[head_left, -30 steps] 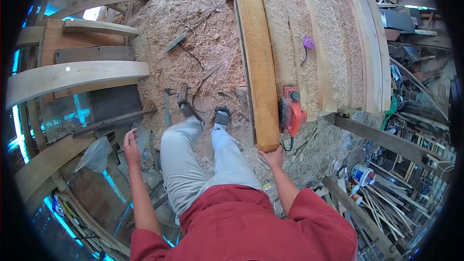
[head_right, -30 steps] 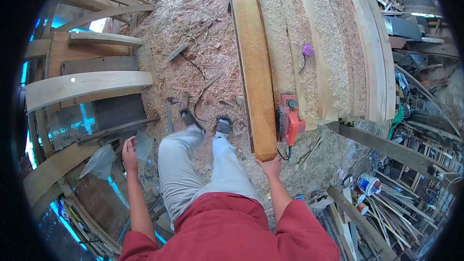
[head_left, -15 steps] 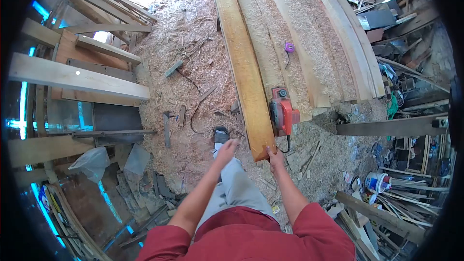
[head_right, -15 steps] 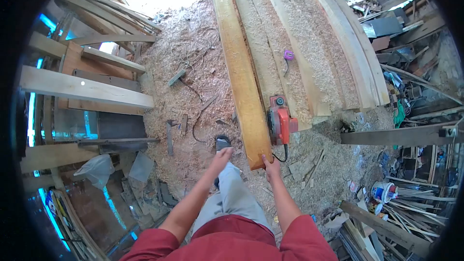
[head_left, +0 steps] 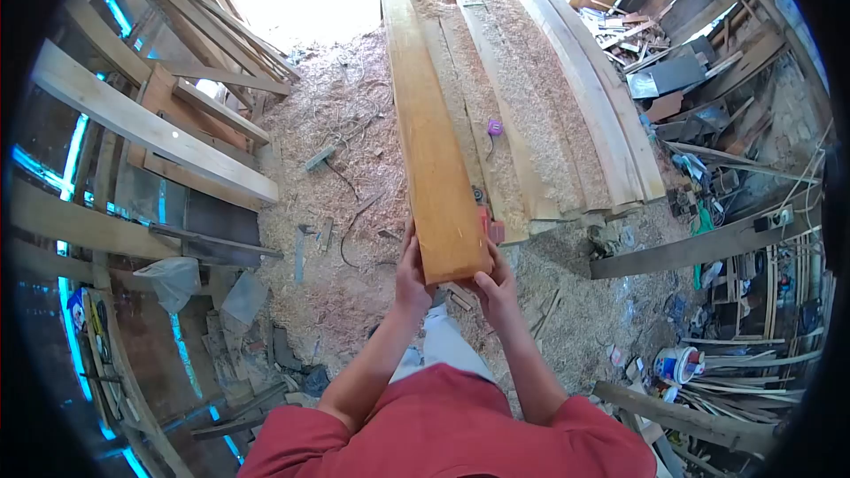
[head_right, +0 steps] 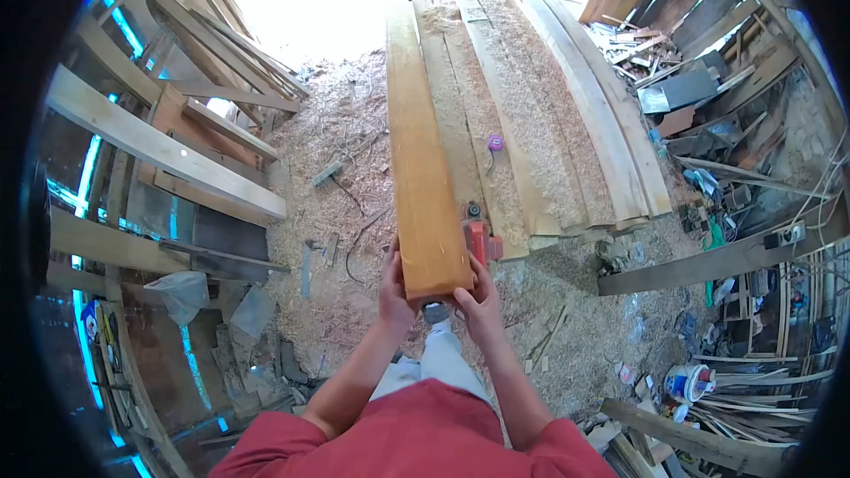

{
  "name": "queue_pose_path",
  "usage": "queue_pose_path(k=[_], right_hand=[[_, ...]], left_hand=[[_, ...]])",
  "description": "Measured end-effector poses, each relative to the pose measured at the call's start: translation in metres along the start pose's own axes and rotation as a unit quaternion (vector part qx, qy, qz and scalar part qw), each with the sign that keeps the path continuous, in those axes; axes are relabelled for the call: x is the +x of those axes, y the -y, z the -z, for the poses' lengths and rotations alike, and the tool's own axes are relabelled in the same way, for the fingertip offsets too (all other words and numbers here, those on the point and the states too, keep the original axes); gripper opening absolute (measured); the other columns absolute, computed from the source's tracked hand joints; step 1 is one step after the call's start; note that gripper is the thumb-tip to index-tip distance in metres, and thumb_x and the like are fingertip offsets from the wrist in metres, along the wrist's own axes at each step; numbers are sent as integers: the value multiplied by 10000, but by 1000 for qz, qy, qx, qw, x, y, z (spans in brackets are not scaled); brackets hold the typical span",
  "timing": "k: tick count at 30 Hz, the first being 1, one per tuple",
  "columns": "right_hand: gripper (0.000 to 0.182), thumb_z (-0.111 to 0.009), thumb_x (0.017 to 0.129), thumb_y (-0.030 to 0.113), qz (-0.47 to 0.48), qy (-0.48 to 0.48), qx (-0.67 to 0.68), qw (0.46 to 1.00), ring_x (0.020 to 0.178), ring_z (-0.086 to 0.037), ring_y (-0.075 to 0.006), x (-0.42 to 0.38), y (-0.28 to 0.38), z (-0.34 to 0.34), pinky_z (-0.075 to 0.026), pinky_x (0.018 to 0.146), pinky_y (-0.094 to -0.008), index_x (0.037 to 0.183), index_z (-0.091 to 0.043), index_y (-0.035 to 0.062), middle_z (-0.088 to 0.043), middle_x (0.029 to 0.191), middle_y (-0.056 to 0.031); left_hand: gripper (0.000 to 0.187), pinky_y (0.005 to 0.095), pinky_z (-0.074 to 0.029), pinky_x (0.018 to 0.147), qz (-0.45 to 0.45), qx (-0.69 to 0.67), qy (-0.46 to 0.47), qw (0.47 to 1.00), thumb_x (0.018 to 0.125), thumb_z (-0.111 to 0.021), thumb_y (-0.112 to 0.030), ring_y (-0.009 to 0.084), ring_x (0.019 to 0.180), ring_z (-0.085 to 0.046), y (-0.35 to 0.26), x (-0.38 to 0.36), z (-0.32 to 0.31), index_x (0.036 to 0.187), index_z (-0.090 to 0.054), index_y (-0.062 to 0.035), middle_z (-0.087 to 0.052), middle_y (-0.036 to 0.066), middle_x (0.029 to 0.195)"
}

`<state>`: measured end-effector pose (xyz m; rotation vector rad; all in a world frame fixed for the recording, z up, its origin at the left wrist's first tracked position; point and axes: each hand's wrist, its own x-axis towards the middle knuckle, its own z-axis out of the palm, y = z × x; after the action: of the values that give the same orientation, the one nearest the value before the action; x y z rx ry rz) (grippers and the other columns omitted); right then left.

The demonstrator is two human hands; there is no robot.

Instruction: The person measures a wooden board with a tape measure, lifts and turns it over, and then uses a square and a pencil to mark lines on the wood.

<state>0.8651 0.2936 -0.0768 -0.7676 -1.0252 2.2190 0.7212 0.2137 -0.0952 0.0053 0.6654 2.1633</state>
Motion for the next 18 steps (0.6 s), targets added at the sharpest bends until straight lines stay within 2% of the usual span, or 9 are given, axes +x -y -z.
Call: queue_pose_path(k=[2,4,6,7,9,10,12,14,18], right_hand=[[702,-669,926,-9,133,63,-65,987,1157,-669,-265,4,33,-10,-640,865,-405,1553,-354,-6,-595,1367,-145],[688,-680,908,-51,127,94,-188,969,1093,-698,-256,20,101,-19,-644,828,-370,1532,-393,-14,-630,1311,-154],[636,-675,921,-53,180,85,-134,971,1011,-719,-224,31,135,-47,-648,758,-332,1503,-420,-43,-672,1221,-154],[589,-670,932,-47,199,86,-144,966,962,-728,-214,33,157,-62,-649,725,-327,1475,-441,-64,-687,1177,-154],[544,-664,944,-42,218,87,-155,960,914,-736,-205,36,195,-86,-650,692,-322,1446,-461,-85,-703,1133,-155],[491,-674,949,-23,237,91,-163,953,855,-739,-198,39,210,-94,-649,671,-316,1401,-494,-97,-712,1089,-159],[442,-683,955,-4,264,101,-169,944,796,-743,-192,47,230,-108,-648,649,-311,1355,-527,-109,-722,1046,-163],[314,-674,995,109,312,111,-138,933,728,-752,-209,55,243,-120,-637,617,-311,1235,-610,-82,-732,945,-146],[288,-662,1014,133,345,103,-136,923,715,-749,-200,62,266,-138,-640,619,-309,1209,-617,-74,-733,929,-144]], left_hand=[[518,387,-429,1161,-12,-34,27,999,1126,-368,-179,220,1429,-464,-11,4,-47,1607,-261,-20,-432,94,1587],[534,403,-428,1166,-164,135,142,967,1129,-360,-209,230,1416,-480,-17,2,-96,1619,-225,-44,-439,93,1574],[557,426,-405,1184,-63,-26,134,989,1136,-341,-281,241,1413,-480,-38,16,-138,1622,-207,-46,-445,97,1566],[557,426,-405,1184,-66,-27,136,988,1136,-341,-281,241,1413,-480,-41,23,-152,1622,-207,-46,-445,97,1566],[551,440,-365,1212,-291,216,224,905,1139,-308,-329,247,1421,-464,-42,36,-176,1609,-249,-50,-455,110,1554],[551,440,-365,1212,-292,215,225,904,1139,-308,-329,247,1421,-464,-46,39,-189,1609,-249,-50,-455,110,1554],[539,432,-320,1236,-180,-24,175,968,1132,-342,-332,240,1435,-435,-60,45,-217,1589,-297,-50,-455,116,1553],[532,427,-310,1240,-194,-25,204,959,1128,-360,-336,235,1438,-426,-65,52,-232,1583,-317,-63,-457,110,1550],[557,409,-297,1236,-221,-10,252,942,1108,-453,-316,206,1408,-436,-72,67,-243,1587,-315,-68,-467,82,1537]])
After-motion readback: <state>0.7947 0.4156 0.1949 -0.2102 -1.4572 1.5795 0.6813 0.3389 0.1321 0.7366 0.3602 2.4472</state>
